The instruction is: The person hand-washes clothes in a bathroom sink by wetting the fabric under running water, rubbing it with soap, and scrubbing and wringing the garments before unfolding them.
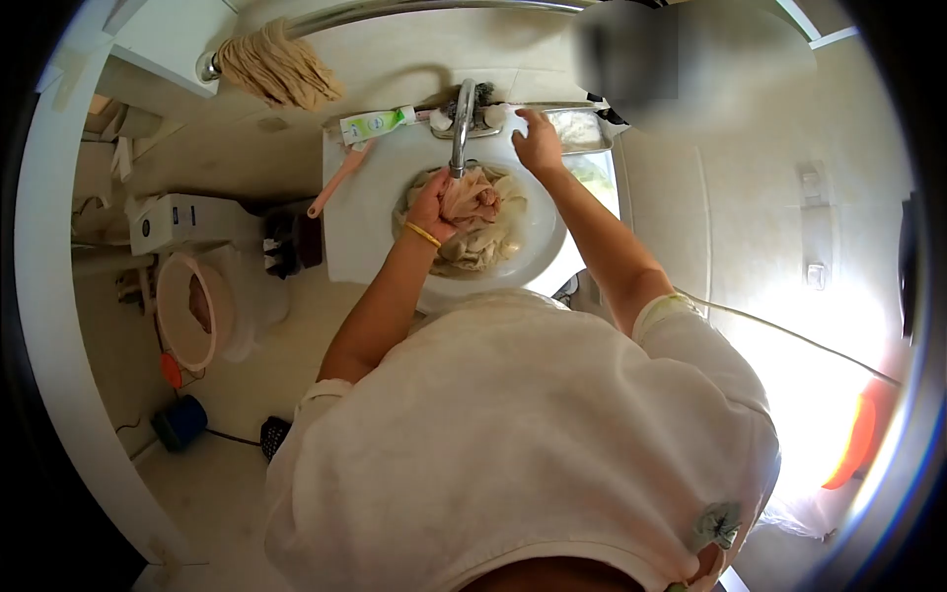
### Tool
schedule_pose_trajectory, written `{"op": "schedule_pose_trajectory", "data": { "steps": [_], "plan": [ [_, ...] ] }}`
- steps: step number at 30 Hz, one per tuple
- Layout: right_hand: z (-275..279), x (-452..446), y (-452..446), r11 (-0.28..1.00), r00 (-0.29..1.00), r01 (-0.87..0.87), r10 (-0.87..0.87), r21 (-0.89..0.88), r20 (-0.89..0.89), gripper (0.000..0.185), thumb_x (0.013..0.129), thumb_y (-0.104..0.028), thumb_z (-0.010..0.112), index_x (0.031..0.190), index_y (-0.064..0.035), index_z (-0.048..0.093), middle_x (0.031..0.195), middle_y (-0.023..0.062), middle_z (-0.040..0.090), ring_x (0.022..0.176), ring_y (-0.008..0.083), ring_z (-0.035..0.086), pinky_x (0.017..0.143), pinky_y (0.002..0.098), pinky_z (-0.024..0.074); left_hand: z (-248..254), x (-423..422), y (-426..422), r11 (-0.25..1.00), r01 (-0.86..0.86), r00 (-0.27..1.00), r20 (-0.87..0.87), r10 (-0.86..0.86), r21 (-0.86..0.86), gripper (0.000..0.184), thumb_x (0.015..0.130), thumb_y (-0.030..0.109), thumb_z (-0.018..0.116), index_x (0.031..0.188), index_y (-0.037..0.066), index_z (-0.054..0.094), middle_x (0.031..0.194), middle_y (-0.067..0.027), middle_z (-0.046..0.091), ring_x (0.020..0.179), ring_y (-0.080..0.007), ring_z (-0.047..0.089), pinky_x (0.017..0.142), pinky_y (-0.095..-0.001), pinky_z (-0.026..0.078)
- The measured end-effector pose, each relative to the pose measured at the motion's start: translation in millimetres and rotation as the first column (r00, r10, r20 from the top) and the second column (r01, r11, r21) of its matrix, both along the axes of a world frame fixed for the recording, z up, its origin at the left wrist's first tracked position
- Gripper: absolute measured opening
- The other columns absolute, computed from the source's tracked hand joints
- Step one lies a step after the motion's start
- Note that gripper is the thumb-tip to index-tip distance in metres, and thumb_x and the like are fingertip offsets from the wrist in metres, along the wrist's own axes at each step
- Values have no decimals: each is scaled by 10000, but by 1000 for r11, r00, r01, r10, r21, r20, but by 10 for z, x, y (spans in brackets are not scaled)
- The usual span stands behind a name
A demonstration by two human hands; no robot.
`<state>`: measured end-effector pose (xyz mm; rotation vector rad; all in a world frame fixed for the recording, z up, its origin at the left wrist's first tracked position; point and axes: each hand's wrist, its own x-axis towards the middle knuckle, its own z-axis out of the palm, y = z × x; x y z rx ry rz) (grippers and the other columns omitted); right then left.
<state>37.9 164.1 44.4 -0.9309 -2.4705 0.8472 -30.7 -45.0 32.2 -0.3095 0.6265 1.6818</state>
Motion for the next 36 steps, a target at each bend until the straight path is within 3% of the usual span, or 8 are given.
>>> {"op": "schedule_pose_trajectory", "data": {
  "steps": [4,20,26,29,30,31,33,36],
  "plan": [
    [-196,-241,74,973,973,-190,168,134,156,489,702,-135,615,1171,-75,492,1097,171,534,1053,340,485,875,394,423,-141,-84,-36,985,117,993,-29,-115,126,267,852,333,515,962,98,576,940,-51,612,853,-204,590,715,-340,495],
    [20,-711,20,989,830,-134,75,67,553,306,767,-168,590,1019,-8,524,1060,160,543,999,311,537,809,380,467,-54,-154,-322,988,-144,987,-65,147,48,274,856,257,536,983,16,565,954,-104,612,878,-232,590,801,-349,480],
    [-207,-600,-44,993,938,115,-116,23,326,375,757,-226,607,1036,11,524,1059,191,532,973,317,535,805,384,451,66,-117,-345,990,-114,993,-30,117,84,296,868,266,505,1025,19,550,989,-106,602,913,-239,582,820,-366,471],
    [-411,-201,-292,969,967,200,-219,-146,-129,448,750,-308,626,1040,17,522,1036,205,528,956,314,529,797,381,439,67,-108,-373,991,-121,992,-21,122,58,325,875,293,485,1053,27,539,1018,-105,592,943,-242,572,842,-383,462],
    [-496,-32,-366,863,967,147,-229,-482,-114,543,749,-401,632,1085,3,491,1049,193,523,957,303,519,794,400,423,70,-92,-384,991,-112,994,-4,113,77,334,877,303,478,1060,30,536,1027,-104,589,953,-243,568,846,-387,460],
    [-103,130,-559,360,966,166,-247,-918,78,622,764,-467,608,1143,-2,443,1088,181,518,1008,295,506,841,412,412,72,-69,-393,991,-100,995,13,99,94,343,879,312,470,1068,32,533,1036,-103,586,962,-243,565,851,-391,458],
    [-3,384,-757,-251,982,117,-117,-961,150,715,757,-516,602,1202,4,397,1135,172,514,1013,269,534,842,371,446,84,19,-335,989,-120,993,16,119,91,366,896,333,424,1105,45,512,1079,-97,565,996,-246,547,860,-402,452],
    [129,340,-787,-370,998,-58,-34,-927,-49,581,811,-445,572,1174,-7,451,1044,134,560,937,212,573,791,312,478,29,182,-195,988,-102,995,-10,104,114,381,905,344,391,1131,58,501,1111,-88,552,1016,-249,537,873,-417,446]
  ]
}}
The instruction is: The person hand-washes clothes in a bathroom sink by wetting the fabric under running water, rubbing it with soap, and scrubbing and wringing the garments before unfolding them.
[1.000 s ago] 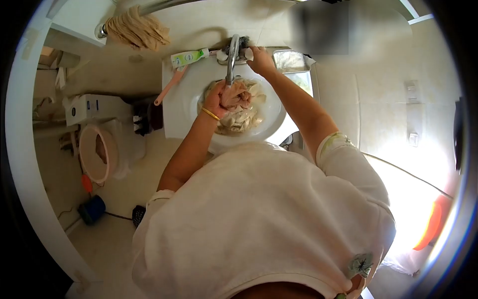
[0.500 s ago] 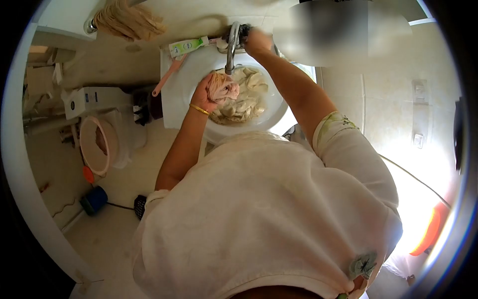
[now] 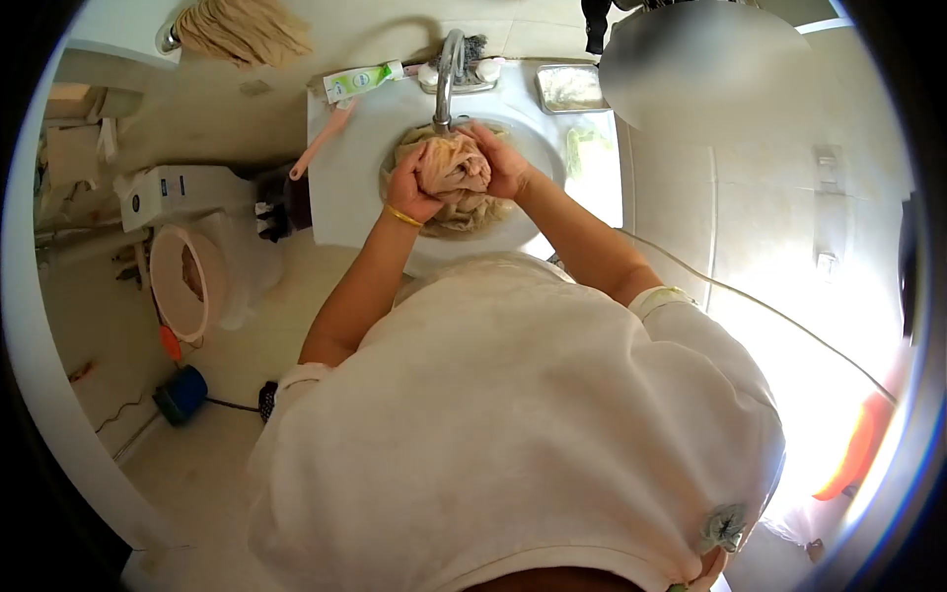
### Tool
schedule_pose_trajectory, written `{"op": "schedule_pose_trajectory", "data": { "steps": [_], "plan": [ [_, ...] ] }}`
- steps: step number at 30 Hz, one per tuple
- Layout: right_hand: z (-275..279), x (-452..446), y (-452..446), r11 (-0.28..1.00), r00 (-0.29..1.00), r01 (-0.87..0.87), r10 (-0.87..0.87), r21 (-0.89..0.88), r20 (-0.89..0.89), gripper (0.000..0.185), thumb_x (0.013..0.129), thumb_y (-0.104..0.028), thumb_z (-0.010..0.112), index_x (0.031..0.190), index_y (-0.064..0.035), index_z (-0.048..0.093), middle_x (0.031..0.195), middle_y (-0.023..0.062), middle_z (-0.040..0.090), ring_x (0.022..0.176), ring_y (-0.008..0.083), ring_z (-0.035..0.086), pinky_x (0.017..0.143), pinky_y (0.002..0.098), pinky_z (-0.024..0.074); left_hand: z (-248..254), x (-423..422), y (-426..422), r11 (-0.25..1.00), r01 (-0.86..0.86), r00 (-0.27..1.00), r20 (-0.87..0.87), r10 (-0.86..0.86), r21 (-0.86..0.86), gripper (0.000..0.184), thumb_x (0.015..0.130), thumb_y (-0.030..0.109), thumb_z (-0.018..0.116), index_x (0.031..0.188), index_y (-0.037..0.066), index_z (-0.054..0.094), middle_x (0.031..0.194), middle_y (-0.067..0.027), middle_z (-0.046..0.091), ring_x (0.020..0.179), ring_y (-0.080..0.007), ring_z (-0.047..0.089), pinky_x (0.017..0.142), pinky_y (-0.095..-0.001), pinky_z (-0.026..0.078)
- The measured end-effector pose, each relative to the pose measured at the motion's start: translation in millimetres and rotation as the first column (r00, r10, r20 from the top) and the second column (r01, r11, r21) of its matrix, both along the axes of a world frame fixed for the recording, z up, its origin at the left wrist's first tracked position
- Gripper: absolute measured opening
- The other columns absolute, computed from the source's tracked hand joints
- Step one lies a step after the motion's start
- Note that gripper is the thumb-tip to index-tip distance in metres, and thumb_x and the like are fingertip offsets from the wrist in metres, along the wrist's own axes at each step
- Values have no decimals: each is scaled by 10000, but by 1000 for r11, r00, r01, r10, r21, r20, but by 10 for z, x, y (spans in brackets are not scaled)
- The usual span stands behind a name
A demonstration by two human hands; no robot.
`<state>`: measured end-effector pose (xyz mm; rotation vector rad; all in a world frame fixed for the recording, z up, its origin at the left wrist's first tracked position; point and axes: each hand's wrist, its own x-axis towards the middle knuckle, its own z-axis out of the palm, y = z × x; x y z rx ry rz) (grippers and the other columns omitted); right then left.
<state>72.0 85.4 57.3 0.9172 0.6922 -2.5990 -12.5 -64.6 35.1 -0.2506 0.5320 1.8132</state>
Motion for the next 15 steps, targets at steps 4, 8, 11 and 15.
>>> {"op": "schedule_pose_trajectory", "data": {
  "steps": [4,8,11,15],
  "plan": [
    [86,-11,-185,804,961,186,-30,564,-274,310,878,-235,536,1087,-6,524,897,66,594,782,117,588,669,205,487,29,93,-40,997,42,998,-43,-39,66,373,909,332,380,1133,61,505,1118,-87,554,1023,-247,535,879,-413,442],
    [301,192,-73,618,987,-11,131,786,-90,267,885,-158,520,1089,13,507,881,58,587,772,87,568,640,211,482,-1,48,-45,992,18,991,-130,-34,-125,359,921,323,356,1110,64,518,1099,-86,566,993,-231,552,836,-391,461],
    [594,294,56,521,948,-190,317,832,18,388,856,-198,570,1165,9,459,968,82,580,910,148,556,792,266,458,187,-25,-107,959,-58,988,-152,16,-276,363,927,330,351,1086,57,530,1068,-85,579,949,-206,572,787,-364,481],
    [645,394,-47,98,763,-225,637,969,113,812,632,-334,769,1280,-47,372,1182,142,486,1139,261,434,978,360,326,393,32,-106,966,-110,955,-293,38,-233,346,925,321,381,1049,43,546,998,-75,596,905,-175,585,755,-324,489]
  ]
}}
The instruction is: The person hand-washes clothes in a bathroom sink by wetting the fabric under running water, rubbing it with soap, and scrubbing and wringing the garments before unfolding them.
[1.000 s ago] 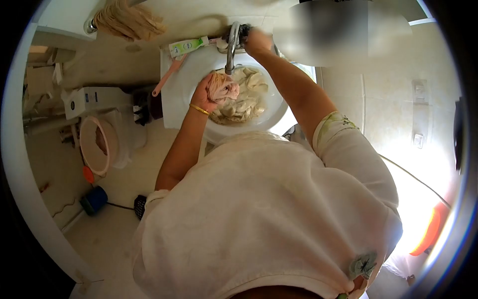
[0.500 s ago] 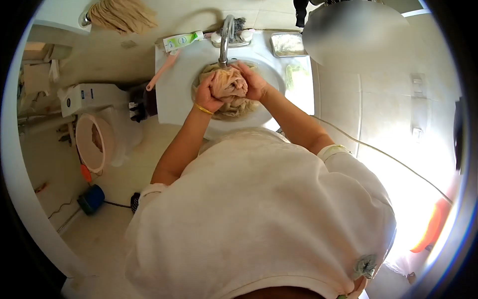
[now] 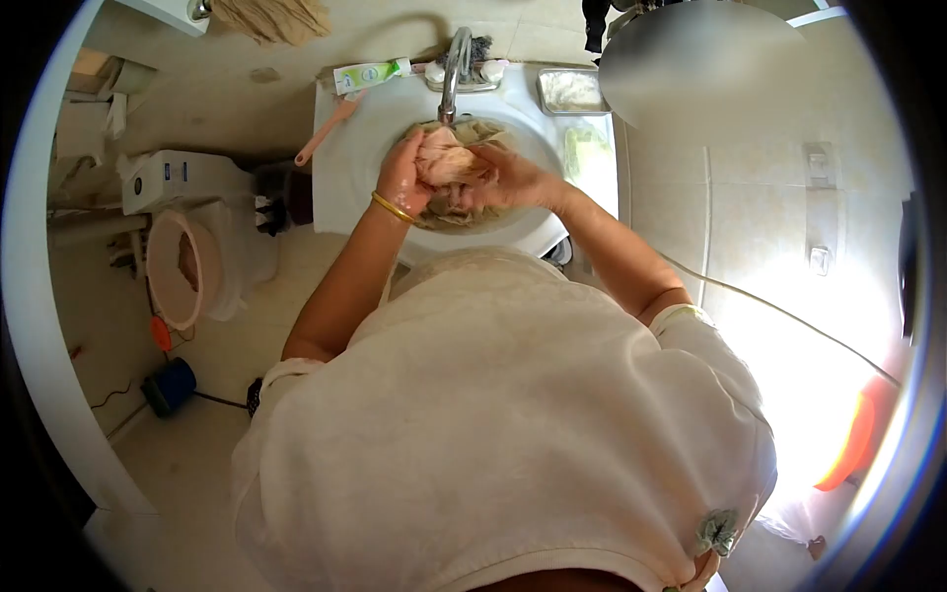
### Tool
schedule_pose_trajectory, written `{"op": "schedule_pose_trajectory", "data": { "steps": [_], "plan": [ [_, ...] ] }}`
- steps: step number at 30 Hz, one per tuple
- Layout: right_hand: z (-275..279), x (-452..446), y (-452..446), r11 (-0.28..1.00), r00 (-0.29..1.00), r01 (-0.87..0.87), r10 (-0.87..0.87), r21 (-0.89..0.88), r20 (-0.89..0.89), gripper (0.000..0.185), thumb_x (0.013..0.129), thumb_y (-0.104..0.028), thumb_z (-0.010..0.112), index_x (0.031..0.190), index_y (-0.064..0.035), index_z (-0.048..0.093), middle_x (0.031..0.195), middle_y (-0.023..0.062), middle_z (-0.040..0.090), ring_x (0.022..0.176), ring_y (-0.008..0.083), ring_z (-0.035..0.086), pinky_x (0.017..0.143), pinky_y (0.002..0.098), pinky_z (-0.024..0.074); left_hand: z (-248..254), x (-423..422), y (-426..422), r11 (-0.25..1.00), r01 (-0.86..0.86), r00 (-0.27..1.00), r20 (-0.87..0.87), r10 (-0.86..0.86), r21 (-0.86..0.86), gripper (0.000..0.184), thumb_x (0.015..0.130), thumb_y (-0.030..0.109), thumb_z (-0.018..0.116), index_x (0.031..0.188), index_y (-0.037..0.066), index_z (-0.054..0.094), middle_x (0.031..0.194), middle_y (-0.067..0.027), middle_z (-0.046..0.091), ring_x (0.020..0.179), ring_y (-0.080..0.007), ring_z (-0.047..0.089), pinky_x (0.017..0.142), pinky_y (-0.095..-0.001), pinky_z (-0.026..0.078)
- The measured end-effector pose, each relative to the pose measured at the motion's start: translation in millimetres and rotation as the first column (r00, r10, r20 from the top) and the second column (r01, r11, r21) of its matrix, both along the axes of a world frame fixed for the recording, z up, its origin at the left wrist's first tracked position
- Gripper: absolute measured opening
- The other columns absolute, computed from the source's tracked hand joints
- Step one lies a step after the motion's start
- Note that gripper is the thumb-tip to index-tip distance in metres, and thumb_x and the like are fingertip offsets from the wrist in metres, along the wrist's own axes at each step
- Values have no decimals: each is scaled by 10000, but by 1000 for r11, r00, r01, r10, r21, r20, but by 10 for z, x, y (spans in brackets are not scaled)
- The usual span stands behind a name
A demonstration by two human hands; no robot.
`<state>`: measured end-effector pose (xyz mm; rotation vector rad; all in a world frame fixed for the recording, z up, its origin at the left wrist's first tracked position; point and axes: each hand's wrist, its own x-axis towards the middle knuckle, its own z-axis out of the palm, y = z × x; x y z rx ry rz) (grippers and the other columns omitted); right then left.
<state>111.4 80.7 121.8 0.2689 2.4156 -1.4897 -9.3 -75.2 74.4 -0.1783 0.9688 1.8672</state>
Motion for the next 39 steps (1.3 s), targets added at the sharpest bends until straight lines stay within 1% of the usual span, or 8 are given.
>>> {"op": "schedule_pose_trajectory", "data": {
  "steps": [4,12,17,22,26,31,36,39],
  "plan": [
    [-120,-4,-296,911,889,260,-97,319,-448,808,543,-292,772,1221,-44,408,1230,169,443,1141,343,411,958,415,341,508,248,76,994,-51,969,-237,72,92,191,856,205,563,912,23,556,847,-25,582,789,-107,556,691,-252,465],
    [123,50,-66,799,896,374,-181,471,-405,597,600,-84,690,1150,-73,457,1132,114,501,1034,325,471,897,410,381,905,130,-61,935,-341,663,-730,165,-98,235,739,122,721,832,-4,545,730,27,488,628,-22,384,557,-168,332],
    [507,125,62,745,795,428,-41,511,-605,453,604,-61,640,1049,-78,554,1119,118,525,1008,316,477,870,367,412,868,18,-251,891,-301,487,-858,-161,-338,247,771,168,698,843,-9,542,728,35,471,641,-20,394,536,-178,343],
    [1034,46,124,952,858,270,-305,-143,-413,459,669,43,597,1108,-36,488,908,74,591,826,156,581,728,277,481,694,-68,-404,919,227,515,-762,-393,-321,403,776,260,691,1022,-18,534,851,-5,516,771,-85,491,684,-207,425],
    [1411,-65,-5,992,822,123,-96,11,-561,455,671,59,532,1115,-34,493,958,78,585,892,148,567,786,272,454,1071,290,-91,993,-53,-35,-994,-107,-105,586,712,217,738,1163,-12,442,1079,-83,524,1000,-188,513,852,-295,420],
    [1617,-162,-92,991,848,27,-93,-132,-522,480,665,69,520,1133,-30,475,998,76,566,927,148,540,827,260,425,1114,397,174,998,-10,72,-996,-60,-61,651,682,98,732,1220,-7,380,1137,-113,506,1049,-215,511,869,-315,425],
    [1394,-46,190,938,926,114,-219,-327,-307,502,695,61,569,1176,-12,448,996,92,558,954,161,535,823,277,448,1100,127,55,998,-43,598,-801,-6,-40,378,692,-95,618,1051,-27,520,989,-85,584,872,-132,576,737,-245,482],
    [1101,58,240,990,971,87,-110,-114,-214,542,717,40,595,1225,-9,414,1062,120,526,992,188,531,834,287,464,1208,72,7,998,-3,575,-816,-53,-66,351,664,-65,626,999,-14,535,935,-59,587,849,-120,563,755,-258,470]
  ]
}}
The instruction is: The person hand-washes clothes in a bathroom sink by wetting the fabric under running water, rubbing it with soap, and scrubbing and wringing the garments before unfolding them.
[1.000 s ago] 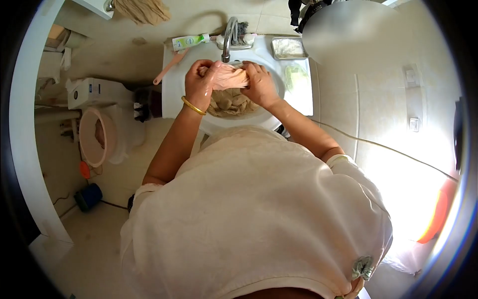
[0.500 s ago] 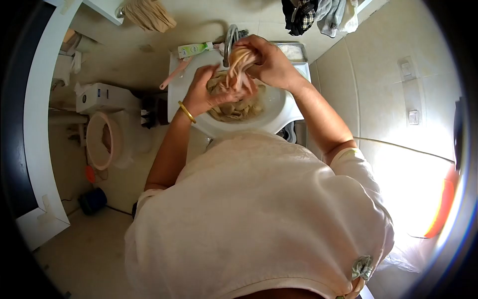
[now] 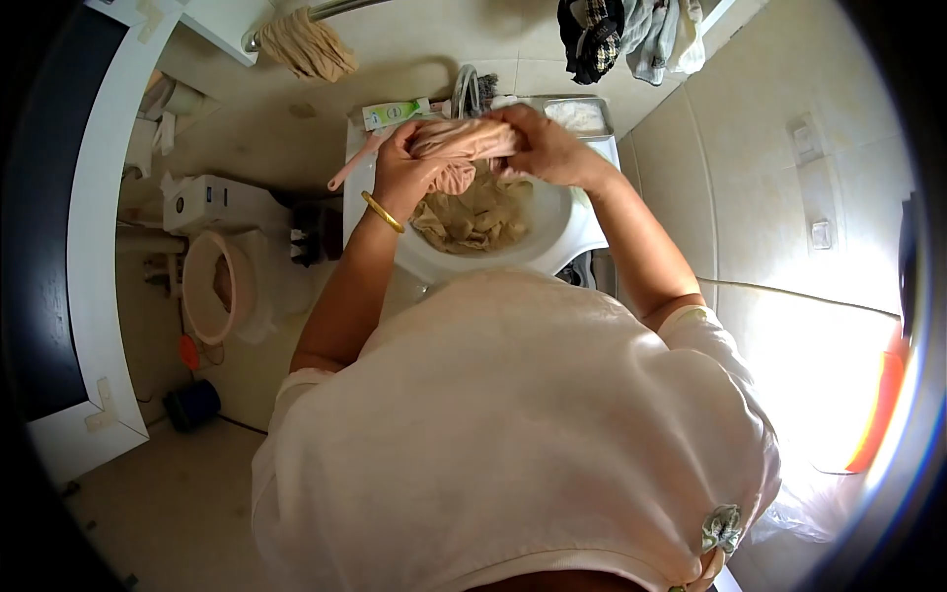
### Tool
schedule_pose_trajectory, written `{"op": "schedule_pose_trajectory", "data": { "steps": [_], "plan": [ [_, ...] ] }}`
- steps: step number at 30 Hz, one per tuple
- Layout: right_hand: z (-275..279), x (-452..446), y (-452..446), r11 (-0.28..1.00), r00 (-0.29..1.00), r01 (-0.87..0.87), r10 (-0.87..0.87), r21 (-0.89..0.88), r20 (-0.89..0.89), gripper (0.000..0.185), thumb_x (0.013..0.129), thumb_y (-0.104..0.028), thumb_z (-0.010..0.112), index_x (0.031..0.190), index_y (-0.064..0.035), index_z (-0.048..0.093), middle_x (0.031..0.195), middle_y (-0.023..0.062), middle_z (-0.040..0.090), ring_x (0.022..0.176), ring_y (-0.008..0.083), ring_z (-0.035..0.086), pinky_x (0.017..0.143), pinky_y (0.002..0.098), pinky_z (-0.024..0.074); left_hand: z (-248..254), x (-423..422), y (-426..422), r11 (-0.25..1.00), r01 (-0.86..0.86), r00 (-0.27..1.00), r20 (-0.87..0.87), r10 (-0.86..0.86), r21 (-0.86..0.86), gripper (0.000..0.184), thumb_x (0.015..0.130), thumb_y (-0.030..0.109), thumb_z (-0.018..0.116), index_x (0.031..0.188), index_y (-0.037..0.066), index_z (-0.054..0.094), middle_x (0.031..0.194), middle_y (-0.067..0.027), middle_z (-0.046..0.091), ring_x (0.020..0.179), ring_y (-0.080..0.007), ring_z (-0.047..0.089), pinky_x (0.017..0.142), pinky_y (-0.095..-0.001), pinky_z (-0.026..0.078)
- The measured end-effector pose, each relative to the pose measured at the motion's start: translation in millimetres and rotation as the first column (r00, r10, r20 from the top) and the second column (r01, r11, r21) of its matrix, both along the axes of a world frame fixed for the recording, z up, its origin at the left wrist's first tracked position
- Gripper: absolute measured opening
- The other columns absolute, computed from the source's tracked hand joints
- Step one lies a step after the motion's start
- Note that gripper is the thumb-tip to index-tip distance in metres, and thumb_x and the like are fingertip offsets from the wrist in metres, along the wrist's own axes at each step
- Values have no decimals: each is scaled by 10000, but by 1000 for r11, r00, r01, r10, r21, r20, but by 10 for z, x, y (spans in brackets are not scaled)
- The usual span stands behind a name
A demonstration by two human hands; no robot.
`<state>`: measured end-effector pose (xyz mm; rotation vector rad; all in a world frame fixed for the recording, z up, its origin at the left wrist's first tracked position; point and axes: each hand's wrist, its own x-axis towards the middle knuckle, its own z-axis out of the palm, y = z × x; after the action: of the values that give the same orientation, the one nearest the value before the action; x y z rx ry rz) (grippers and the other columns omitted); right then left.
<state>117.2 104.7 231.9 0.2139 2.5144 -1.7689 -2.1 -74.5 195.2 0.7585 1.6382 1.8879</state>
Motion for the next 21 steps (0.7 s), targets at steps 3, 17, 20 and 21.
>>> {"op": "schedule_pose_trajectory", "data": {
  "steps": [3,17,20,21],
  "plan": [
    [-208,7,-78,952,985,1,52,305,-164,835,703,-51,691,1370,-44,189,1263,143,401,1138,223,444,944,316,394,-2,23,51,999,29,989,147,-32,22,412,656,-87,576,1053,2,510,990,-67,552,894,-132,547,777,-262,461],
    [-303,-371,-406,556,839,282,-538,-782,-80,353,821,-125,609,1103,26,460,995,92,567,901,151,559,775,254,470,-290,199,224,943,194,973,74,-221,271,892,672,259,773,1330,23,220,1176,-51,435,1082,-155,448,939,-289,372],
    [-525,-483,-504,637,811,423,-583,-644,-45,428,757,-151,662,1073,32,440,984,103,576,908,165,551,796,269,448,-419,219,229,939,224,938,205,-280,259,732,666,240,773,1215,41,329,1026,-25,472,914,-127,463,767,-261,390],
    [-571,-478,-523,690,813,416,-574,-593,-98,511,767,-228,654,1136,33,414,1048,125,551,970,183,530,830,281,433,-423,242,230,943,221,931,234,-281,250,632,667,257,771,1133,49,398,908,-11,500,767,-108,473,629,-242,383]
  ]
}}
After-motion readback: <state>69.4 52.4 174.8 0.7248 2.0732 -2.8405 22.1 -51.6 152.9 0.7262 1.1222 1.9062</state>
